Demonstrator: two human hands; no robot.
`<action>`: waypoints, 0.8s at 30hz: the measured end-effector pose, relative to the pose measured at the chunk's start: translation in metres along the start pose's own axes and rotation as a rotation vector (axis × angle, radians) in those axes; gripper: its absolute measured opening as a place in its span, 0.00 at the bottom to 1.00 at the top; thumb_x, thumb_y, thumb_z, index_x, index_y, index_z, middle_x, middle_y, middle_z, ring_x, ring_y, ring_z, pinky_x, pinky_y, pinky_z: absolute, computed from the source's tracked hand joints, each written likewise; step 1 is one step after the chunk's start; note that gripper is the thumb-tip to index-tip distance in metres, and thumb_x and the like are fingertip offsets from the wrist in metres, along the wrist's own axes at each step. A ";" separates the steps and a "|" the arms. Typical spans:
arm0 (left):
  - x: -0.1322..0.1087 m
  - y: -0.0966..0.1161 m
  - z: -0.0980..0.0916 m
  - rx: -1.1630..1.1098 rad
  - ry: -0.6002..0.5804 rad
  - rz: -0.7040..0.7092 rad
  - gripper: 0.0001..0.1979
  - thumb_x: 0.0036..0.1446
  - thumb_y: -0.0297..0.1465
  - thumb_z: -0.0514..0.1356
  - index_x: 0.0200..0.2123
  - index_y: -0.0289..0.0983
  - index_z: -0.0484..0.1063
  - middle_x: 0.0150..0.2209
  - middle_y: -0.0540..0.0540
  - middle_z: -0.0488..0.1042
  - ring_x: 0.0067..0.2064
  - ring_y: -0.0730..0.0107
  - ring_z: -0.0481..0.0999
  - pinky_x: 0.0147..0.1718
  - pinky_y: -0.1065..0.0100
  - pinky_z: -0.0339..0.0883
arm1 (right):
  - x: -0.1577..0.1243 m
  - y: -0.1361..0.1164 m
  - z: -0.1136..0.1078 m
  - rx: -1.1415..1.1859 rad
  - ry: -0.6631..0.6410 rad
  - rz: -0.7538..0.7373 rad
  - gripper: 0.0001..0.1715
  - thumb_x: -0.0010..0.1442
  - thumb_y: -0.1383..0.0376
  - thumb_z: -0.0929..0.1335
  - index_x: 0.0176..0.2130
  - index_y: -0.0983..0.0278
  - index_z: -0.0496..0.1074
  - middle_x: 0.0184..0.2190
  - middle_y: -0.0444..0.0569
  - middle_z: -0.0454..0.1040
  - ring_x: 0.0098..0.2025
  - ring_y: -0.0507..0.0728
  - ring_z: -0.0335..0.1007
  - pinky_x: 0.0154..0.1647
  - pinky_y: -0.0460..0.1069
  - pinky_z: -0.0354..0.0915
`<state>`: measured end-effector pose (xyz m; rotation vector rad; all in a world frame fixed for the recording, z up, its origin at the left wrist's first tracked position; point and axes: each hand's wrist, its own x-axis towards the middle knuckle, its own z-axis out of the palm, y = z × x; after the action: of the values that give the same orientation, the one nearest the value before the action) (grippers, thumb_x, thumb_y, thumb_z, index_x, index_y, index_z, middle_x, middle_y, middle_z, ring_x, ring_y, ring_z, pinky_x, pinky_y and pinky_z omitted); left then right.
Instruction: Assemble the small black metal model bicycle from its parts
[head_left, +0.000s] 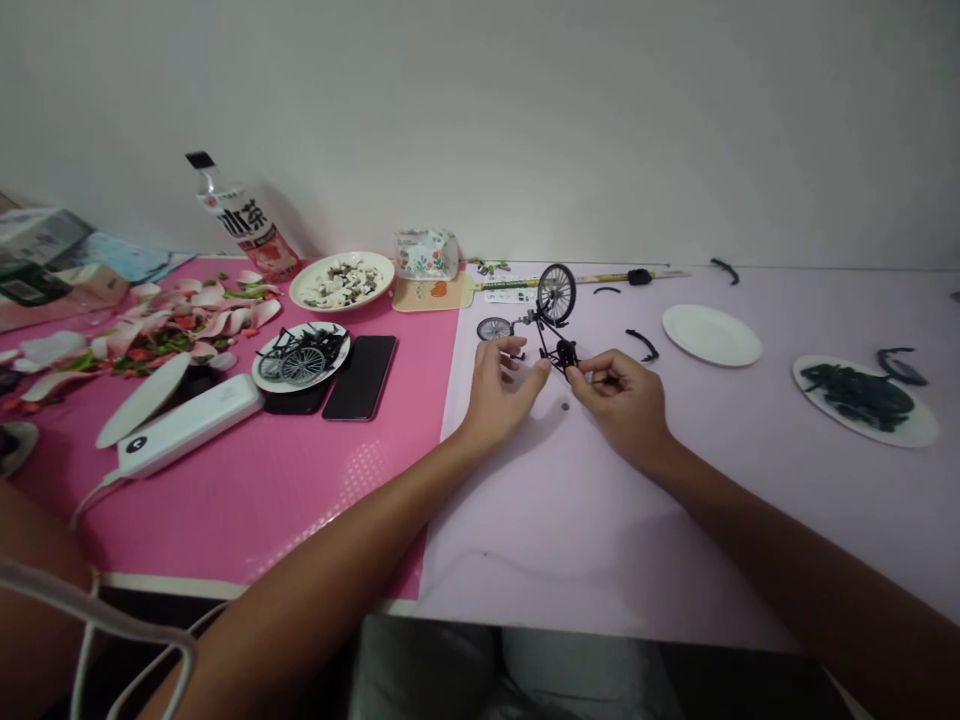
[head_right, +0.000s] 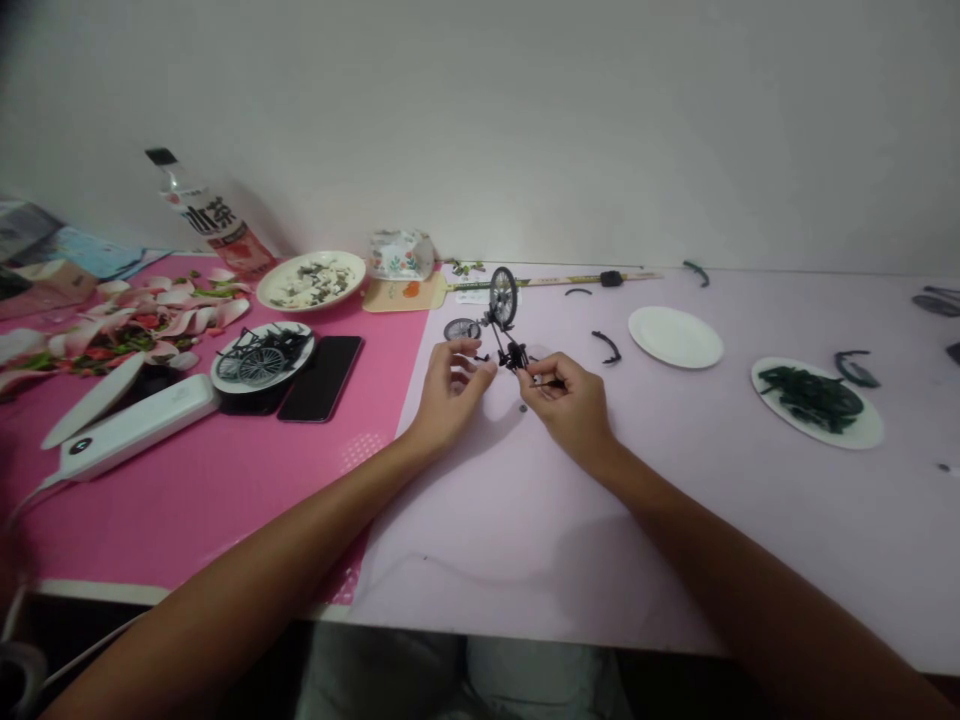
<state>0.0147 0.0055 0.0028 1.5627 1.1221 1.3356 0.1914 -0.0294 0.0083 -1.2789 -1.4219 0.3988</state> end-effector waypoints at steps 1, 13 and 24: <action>-0.001 0.001 0.001 0.013 -0.017 0.041 0.19 0.61 0.39 0.69 0.53 0.38 0.76 0.54 0.38 0.73 0.46 0.64 0.76 0.46 0.62 0.72 | 0.000 0.001 0.000 -0.018 -0.006 -0.019 0.09 0.57 0.61 0.76 0.31 0.62 0.75 0.19 0.37 0.63 0.20 0.48 0.52 0.22 0.45 0.54; -0.001 0.009 0.003 -0.140 -0.093 -0.036 0.17 0.55 0.40 0.75 0.40 0.36 0.79 0.40 0.42 0.82 0.38 0.67 0.79 0.41 0.64 0.72 | -0.002 0.000 -0.001 -0.180 -0.076 -0.342 0.10 0.63 0.62 0.72 0.30 0.60 0.71 0.22 0.40 0.69 0.20 0.48 0.55 0.23 0.46 0.57; 0.002 0.003 0.001 -0.169 -0.051 -0.014 0.18 0.52 0.43 0.76 0.38 0.37 0.80 0.39 0.42 0.83 0.39 0.66 0.81 0.42 0.64 0.72 | -0.002 0.002 -0.004 -0.194 -0.061 -0.332 0.07 0.61 0.62 0.74 0.32 0.61 0.76 0.22 0.39 0.67 0.20 0.48 0.56 0.22 0.46 0.56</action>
<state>0.0157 0.0068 0.0060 1.4551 0.9619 1.3376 0.1949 -0.0320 0.0071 -1.1609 -1.7229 0.0771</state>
